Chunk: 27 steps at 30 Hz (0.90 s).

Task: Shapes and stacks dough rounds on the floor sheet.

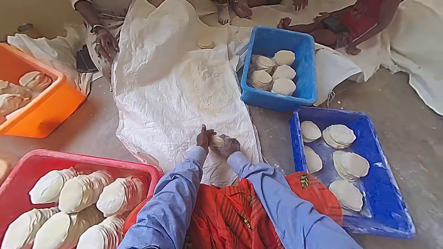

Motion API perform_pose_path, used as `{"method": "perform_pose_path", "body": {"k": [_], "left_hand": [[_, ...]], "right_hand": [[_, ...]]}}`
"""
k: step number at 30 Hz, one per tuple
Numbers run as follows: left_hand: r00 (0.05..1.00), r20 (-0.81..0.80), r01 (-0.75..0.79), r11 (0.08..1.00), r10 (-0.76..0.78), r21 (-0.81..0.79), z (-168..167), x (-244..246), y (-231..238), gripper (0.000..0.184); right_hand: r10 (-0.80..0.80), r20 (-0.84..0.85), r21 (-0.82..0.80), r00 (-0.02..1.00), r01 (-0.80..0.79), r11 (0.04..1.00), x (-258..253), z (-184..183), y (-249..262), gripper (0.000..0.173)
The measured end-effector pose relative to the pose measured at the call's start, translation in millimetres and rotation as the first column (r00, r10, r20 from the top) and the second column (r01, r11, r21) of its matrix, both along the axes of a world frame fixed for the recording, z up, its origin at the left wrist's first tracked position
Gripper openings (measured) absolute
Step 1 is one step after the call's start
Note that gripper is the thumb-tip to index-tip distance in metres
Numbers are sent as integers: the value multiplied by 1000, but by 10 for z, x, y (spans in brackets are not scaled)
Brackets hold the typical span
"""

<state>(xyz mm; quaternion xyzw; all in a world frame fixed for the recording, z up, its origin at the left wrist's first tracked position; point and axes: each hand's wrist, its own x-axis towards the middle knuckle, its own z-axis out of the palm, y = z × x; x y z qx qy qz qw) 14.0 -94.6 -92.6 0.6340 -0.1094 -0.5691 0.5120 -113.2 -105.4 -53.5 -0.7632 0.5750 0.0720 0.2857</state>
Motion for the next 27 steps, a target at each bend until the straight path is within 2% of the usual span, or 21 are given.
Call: {"method": "perform_pose_path", "body": {"k": [3, 5, 6, 7, 10, 12, 14, 17, 19, 21, 24, 25, 27], "left_hand": [[999, -18, -32, 999, 32, 19, -12, 49, 44, 85], [1000, -7, -9, 1000, 9, 13, -49, 39, 17, 87], [1000, 6, -8, 1000, 8, 9, -44, 9, 12, 86], [1000, 18, -15, 1000, 15, 8, -15, -10, 18, 85], [998, 22, -64, 998, 64, 19, 45, 24, 53, 85], [999, 6, -52, 999, 52, 3, 30, 8, 42, 89], [1000, 17, -14, 999, 14, -36, 34, -8, 28, 91], [998, 18, -59, 998, 60, -33, 57, 34, 64, 91], [1000, -3, -27, 999, 27, -32, 46, 17, 70, 94], [1000, 6, -9, 998, 10, -65, 43, -29, 44, 95], [998, 9, -65, 996, 65, -65, 33, 23, 81, 91], [998, 11, -60, 997, 60, -57, 11, 26, 99, 93], [999, 28, -23, 997, 25, -78, -6, -2, 77, 96]], "right_hand": [[-63, 146, -66, 987, 74, 995, -69, 27, 100, 60], [-21, 50, -8, 999, 21, 1000, -11, 57, 58, 63], [0, 6, 19, 1000, 0, 1000, 21, 44, 28, 58], [0, -4, 32, 1000, 0, 999, 32, 55, 15, 55], [-86, 138, -22, 987, 90, 996, -20, 102, 85, 56], [-46, 57, 17, 997, 45, 999, -3, 73, 51, 60], [-11, 14, 45, 1000, 10, 999, 2, 27, -5, 55], [-107, 227, -43, 968, 120, 992, -77, 14, 83, 58], [-101, 171, -14, 980, 105, 994, -55, -1, 62, 61], [-77, 112, 1, 991, 77, 997, -25, -78, -12, 52], [-136, 291, -51, 947, 157, 986, -85, -97, 80, 50], [-153, 289, -24, 945, 167, 986, -87, -75, 107, 55], [-125, 158, 67, 979, 116, 991, -27, -39, 41, 63]]}}
